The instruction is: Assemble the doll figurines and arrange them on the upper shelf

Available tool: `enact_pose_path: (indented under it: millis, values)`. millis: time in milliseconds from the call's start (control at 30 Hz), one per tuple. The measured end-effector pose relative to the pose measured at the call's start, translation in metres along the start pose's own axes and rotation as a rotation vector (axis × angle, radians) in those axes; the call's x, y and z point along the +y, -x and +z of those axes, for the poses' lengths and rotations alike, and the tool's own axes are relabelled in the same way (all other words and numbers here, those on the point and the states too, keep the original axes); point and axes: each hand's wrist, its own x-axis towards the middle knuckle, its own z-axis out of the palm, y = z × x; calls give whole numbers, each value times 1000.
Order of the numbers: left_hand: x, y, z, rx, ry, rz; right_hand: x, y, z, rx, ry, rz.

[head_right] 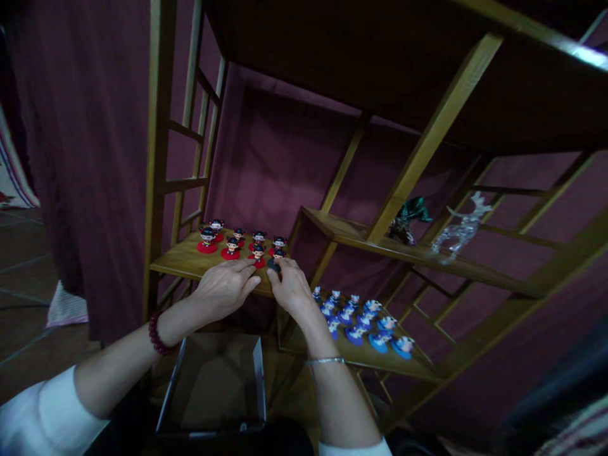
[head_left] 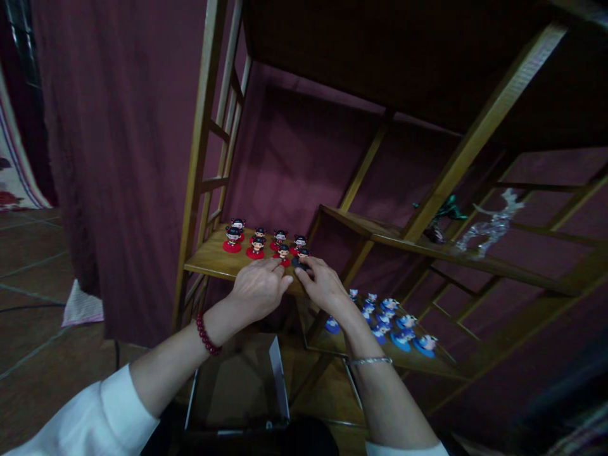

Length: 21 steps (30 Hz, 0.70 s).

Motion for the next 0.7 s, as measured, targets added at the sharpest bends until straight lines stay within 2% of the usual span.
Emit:
enact_pose_path:
  millis: [233,367,567,700]
  values:
    - [1,-1,0,-26,9,-55,0,0,0,3,23,-24]
    - [1,-2,1,-32,11,-88,-1,-1,-2,-2,43,14]
    - [1,-2,3,-8,-5,-73,0,3,-1,10,45,-12]
    - [1,2,4,27,-41,-44,-1,14,0,64,96,-67]
